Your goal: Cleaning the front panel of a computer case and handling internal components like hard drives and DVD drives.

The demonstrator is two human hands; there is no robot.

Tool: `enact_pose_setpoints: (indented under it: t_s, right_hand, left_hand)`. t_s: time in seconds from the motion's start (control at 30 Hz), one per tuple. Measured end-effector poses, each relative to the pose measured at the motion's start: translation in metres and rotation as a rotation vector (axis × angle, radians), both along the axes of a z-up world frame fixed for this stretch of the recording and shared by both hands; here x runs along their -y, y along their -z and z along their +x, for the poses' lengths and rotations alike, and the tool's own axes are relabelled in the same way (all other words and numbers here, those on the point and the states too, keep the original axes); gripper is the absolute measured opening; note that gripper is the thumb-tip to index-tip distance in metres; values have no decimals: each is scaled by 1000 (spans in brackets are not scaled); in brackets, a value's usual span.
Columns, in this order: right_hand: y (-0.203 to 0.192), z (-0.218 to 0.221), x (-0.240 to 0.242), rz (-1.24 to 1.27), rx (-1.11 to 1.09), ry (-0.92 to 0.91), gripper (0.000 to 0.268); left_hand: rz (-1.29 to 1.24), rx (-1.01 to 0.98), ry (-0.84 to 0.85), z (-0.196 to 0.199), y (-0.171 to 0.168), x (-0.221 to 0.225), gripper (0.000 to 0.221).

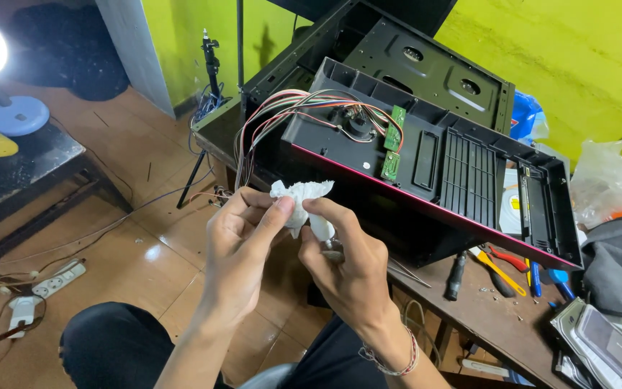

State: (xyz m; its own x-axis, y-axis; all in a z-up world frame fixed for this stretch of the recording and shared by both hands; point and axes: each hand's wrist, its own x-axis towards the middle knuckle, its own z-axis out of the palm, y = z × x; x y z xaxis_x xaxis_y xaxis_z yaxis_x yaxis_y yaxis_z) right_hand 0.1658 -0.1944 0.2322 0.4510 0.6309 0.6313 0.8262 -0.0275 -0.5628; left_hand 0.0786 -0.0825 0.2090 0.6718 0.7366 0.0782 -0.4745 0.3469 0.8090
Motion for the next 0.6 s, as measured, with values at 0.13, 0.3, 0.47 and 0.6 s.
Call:
enact_pose_setpoints:
  t_s: [0.13, 0.3, 0.47, 0.6]
  right_hand:
    - [-2, -3, 9, -3, -26, -39, 47]
    - [7, -4, 34, 6, -43, 34, 45]
    - [10, -1, 69, 36, -55, 150, 43]
    - [15, -2, 110, 93, -81, 279, 47]
  left_hand:
    - [-58, 7, 21, 3, 4, 2, 10]
    - [-45, 1, 92, 16, 1, 18, 11]
    - [-36, -3, 222, 34, -5, 48, 13]
    - [-32, 19, 345, 45, -2, 78, 12]
